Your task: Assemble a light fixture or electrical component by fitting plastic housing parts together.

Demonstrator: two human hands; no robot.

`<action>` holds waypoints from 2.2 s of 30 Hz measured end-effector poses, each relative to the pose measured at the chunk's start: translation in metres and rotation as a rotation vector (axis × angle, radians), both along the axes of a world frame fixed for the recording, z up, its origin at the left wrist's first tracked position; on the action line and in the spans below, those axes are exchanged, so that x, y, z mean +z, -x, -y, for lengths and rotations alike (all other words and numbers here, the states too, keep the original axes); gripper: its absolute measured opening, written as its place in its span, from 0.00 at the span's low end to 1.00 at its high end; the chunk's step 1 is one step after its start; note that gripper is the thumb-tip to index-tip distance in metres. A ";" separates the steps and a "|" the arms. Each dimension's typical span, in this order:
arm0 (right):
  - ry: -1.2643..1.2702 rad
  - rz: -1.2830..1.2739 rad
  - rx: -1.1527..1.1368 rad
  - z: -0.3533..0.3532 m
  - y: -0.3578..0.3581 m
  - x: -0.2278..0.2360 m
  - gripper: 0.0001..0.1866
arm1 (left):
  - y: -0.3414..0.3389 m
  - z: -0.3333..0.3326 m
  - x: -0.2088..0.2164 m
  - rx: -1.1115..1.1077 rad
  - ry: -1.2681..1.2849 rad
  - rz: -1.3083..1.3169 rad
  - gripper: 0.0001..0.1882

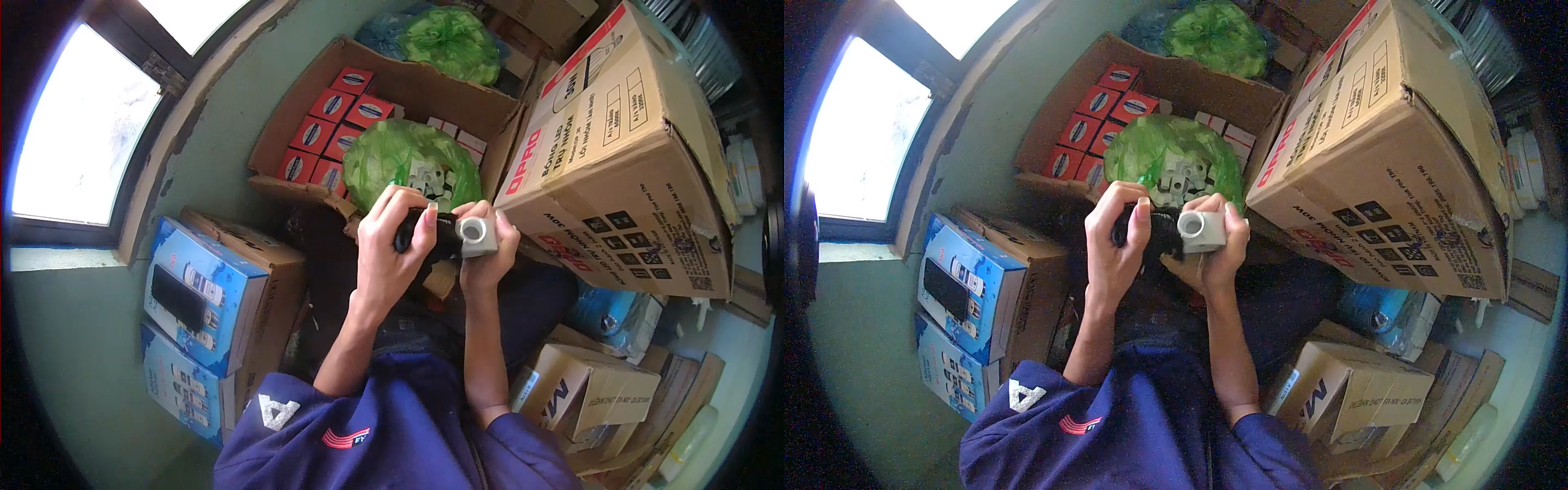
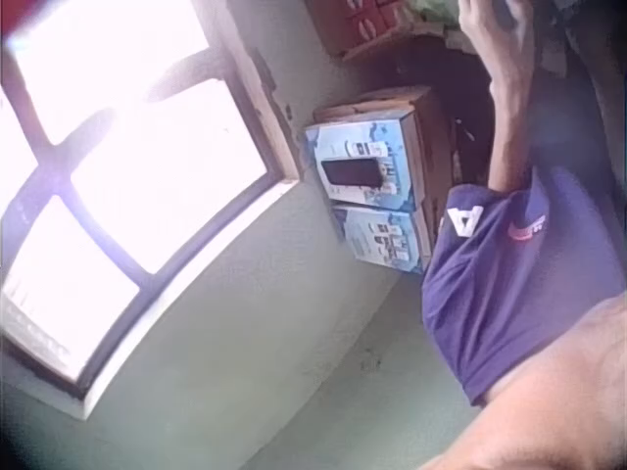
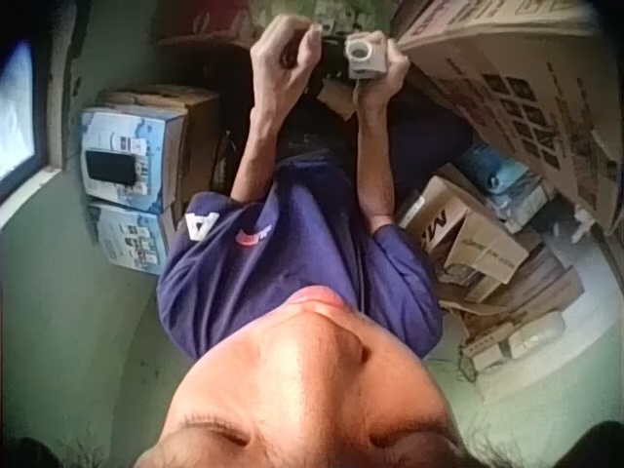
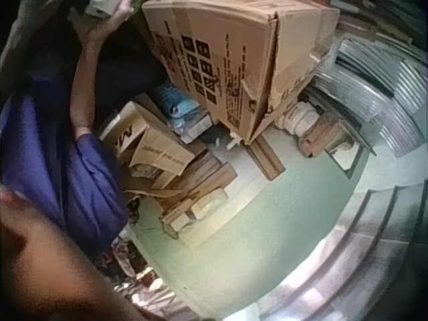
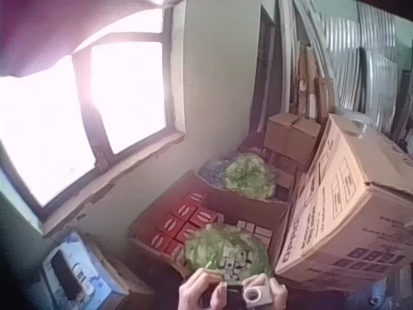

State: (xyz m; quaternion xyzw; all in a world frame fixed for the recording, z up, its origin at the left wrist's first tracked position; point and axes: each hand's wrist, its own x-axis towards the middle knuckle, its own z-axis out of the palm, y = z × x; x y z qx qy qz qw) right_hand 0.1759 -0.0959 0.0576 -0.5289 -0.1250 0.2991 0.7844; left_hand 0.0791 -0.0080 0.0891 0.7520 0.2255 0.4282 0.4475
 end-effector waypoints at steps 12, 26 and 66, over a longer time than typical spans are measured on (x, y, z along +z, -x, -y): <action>-0.045 0.169 0.010 0.009 -0.008 -0.005 0.32 | 0.006 -0.008 -0.014 0.228 0.368 0.256 0.12; -0.199 0.424 0.080 -0.016 0.022 -0.003 0.39 | -0.001 0.008 0.001 0.103 0.427 0.240 0.09; 0.063 0.387 0.155 0.006 0.001 0.028 0.17 | -0.001 0.000 -0.010 0.148 0.611 0.342 0.10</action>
